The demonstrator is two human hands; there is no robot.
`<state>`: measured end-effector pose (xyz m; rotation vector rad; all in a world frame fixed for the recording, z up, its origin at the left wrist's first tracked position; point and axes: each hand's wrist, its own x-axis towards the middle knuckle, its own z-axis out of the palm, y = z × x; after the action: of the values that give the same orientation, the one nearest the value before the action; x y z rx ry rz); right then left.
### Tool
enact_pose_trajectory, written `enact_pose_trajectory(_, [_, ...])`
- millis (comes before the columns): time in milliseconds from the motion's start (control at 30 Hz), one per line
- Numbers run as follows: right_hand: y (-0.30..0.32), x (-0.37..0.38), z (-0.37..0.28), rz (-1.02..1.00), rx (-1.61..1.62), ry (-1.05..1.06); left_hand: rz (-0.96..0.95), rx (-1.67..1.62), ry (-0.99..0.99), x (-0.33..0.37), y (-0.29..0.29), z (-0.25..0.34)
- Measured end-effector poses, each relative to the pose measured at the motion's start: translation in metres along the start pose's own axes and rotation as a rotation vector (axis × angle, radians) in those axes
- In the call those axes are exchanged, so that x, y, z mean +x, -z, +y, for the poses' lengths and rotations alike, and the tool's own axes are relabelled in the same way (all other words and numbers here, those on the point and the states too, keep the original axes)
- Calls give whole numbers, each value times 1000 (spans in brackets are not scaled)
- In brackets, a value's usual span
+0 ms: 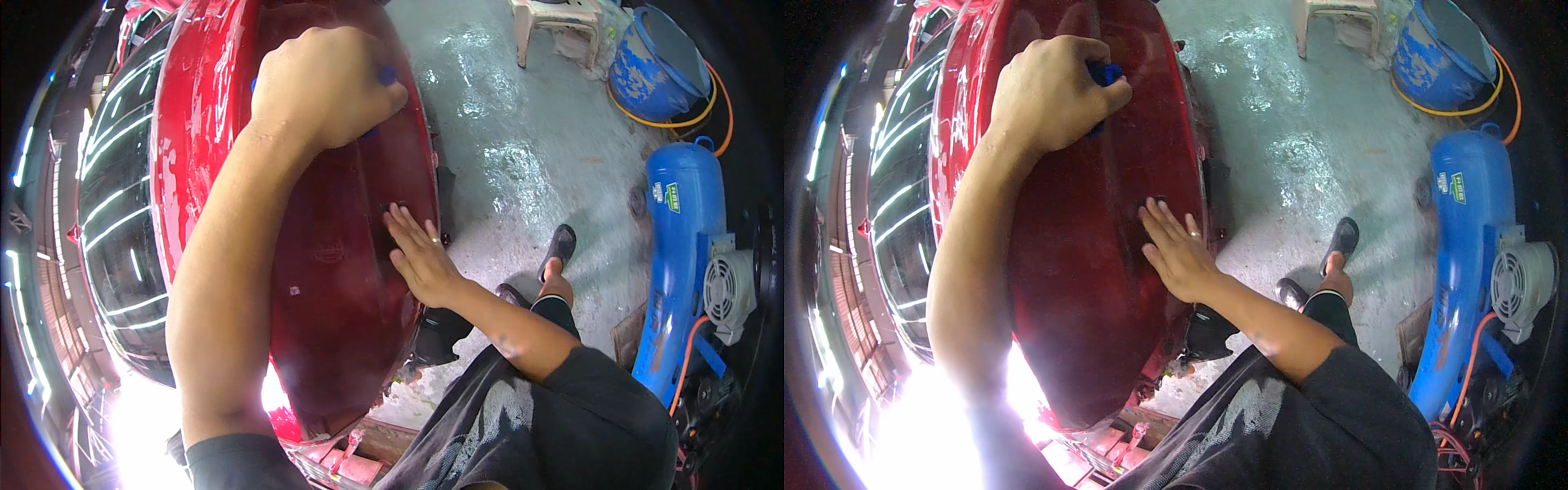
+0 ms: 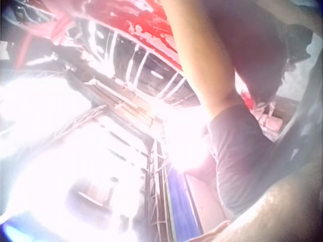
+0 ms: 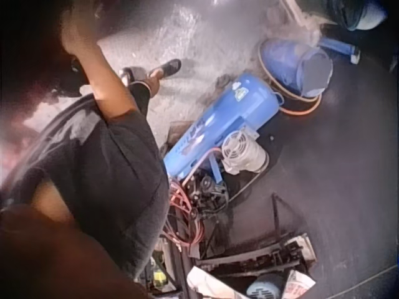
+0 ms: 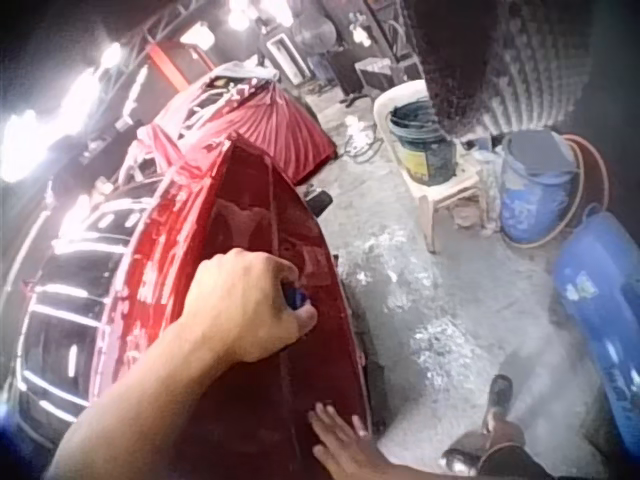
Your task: The person scrubs the surface of a red car bumper with a black sponge and wipes it with a blue cloth. They repeatedly dip the sponge into a bucket of water and continue scrubbing and wiping the bumper's surface.
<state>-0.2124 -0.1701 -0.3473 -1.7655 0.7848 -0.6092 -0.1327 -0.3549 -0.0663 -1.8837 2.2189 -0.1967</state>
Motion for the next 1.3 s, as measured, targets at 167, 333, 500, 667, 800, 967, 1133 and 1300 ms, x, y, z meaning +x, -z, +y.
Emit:
enact_pose_trajectory(167, [46, 137, 66, 293, 61, -20, -21, 53, 17, 19, -2, 15])
enact_pose_trajectory(333, [11, 105, 59, 251, 99, 64, 9, -31, 64, 9, 4, 3])
enact_pose_trajectory(500, [8, 63, 49, 152, 67, 41, 121, -50, 95, 10, 1, 1])
enact_pose_trajectory(667, [70, 197, 91, 313, 120, 85, 153, -91, 38, 24, -6, 3])
enact_pose_trajectory(800, [0, 80, 62, 252, 155, 124, 157, -101, 49, 16, -11, -5])
enact_pose_trajectory(967, [11, 113, 83, 292, 107, 92, 142, -113, 32, 21, -7, -3])
enact_pose_trajectory(1133, [67, 214, 107, 352, 113, 15, 85, -69, 31, 25, -8, 1])
enact_pose_trajectory(1300, [-12, 55, 78, 209, 85, 16, 117, -64, 65, 16, -8, -5])
